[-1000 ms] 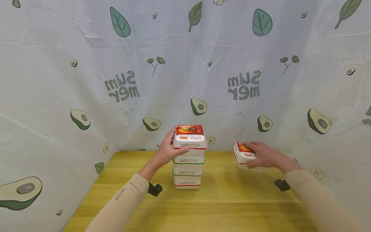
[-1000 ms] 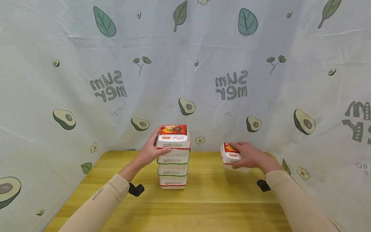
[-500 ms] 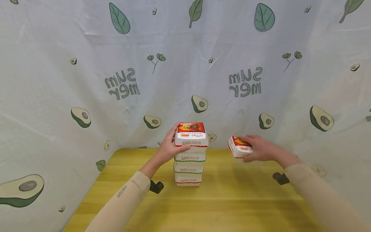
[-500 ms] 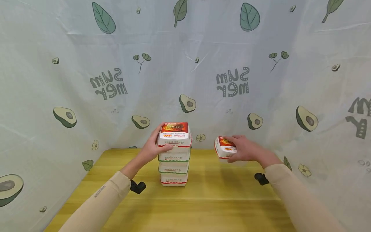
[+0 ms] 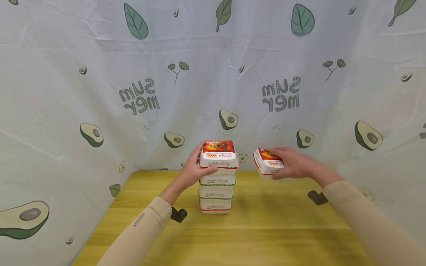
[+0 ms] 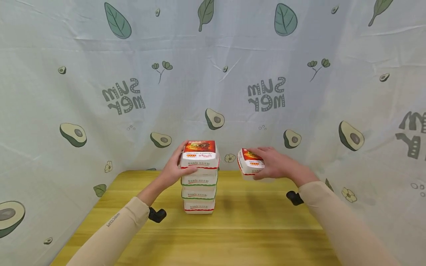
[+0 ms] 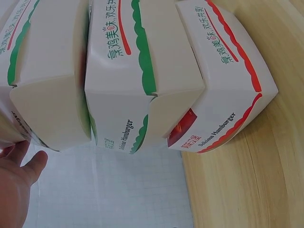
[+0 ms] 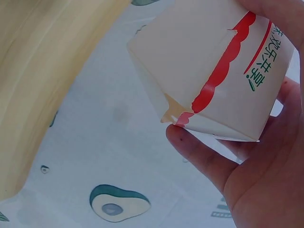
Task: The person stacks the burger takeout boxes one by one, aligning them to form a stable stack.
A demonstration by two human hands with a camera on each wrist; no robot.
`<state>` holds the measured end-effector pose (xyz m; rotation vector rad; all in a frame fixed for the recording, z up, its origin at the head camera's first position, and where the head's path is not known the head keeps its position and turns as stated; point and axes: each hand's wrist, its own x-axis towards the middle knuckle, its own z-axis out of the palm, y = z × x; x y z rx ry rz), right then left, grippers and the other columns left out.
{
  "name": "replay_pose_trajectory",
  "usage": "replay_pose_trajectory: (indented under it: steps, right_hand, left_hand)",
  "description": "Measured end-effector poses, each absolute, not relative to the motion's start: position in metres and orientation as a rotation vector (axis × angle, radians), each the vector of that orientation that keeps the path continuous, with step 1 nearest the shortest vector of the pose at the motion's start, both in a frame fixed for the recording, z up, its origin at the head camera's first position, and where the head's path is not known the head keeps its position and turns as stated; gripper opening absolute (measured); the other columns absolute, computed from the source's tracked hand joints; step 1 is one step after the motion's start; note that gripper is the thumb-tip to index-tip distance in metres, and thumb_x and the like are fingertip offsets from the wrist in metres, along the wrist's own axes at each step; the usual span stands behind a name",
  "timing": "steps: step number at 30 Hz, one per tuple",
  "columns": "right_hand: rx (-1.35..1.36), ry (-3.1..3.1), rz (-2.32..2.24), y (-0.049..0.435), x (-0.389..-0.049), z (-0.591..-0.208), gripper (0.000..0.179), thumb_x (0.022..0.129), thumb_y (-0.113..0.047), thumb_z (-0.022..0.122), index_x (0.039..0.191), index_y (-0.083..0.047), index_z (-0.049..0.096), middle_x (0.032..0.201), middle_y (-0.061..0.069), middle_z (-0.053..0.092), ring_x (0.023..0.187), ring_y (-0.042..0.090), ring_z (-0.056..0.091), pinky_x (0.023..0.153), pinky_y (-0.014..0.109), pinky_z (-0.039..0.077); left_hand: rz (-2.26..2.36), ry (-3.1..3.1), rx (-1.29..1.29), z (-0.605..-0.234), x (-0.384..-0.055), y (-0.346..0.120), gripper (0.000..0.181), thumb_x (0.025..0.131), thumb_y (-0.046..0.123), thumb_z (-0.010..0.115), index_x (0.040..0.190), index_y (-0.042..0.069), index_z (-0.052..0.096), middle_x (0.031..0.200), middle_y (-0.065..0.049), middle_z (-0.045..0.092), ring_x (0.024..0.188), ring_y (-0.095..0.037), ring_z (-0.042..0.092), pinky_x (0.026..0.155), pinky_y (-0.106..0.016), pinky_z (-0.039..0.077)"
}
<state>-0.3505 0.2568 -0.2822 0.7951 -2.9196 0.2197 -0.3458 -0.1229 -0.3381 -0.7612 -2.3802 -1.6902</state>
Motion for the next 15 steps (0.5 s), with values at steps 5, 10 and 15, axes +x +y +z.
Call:
replay_pose_trajectory:
  steps: [5,10,15]
  right_hand:
    - [0.806,-2.907,0.195,0.248,-0.349,-0.27,0.094,0.075,-0.048,0.085,0.154,-0.024,0.04,0.145,0.017,0.05,0.12,0.033,0.048,0.087,0.048,0.048]
    - [0.806,-2.9,0.175,0.241,-0.35,-0.261,0.093,0.077,-0.052,0.082,0.155,-0.026,0.038,0.149,0.015,0.048,0.125,0.034,0.046,0.091,0.051,0.047]
    - [0.793,-2.902,0.154,0.234,-0.349,-0.255,0.093,0.078,-0.053,0.08,0.156,-0.026,0.037,0.15,0.015,0.047,0.125,0.034,0.046,0.092,0.053,0.048]
  left_hand:
    - [-1.699,-2.356,-0.774,-0.341,-0.347,-0.123,0.099,0.086,0.028,0.08,0.16,0.039,0.014,0.153,-0.005,0.032,0.128,-0.03,0.047,0.098,-0.048,0.05]
    - [-1.704,-2.324,-0.77,-0.342,-0.349,-0.124,0.097,0.085,0.031,0.081,0.158,0.042,0.018,0.149,-0.003,0.035,0.126,-0.029,0.049,0.097,-0.048,0.05]
    - [-1.703,-2.323,-0.771,-0.342,-0.349,-0.125,0.096,0.086,0.029,0.08,0.158,0.04,0.018,0.149,-0.004,0.035,0.125,-0.029,0.049,0.097,-0.049,0.05]
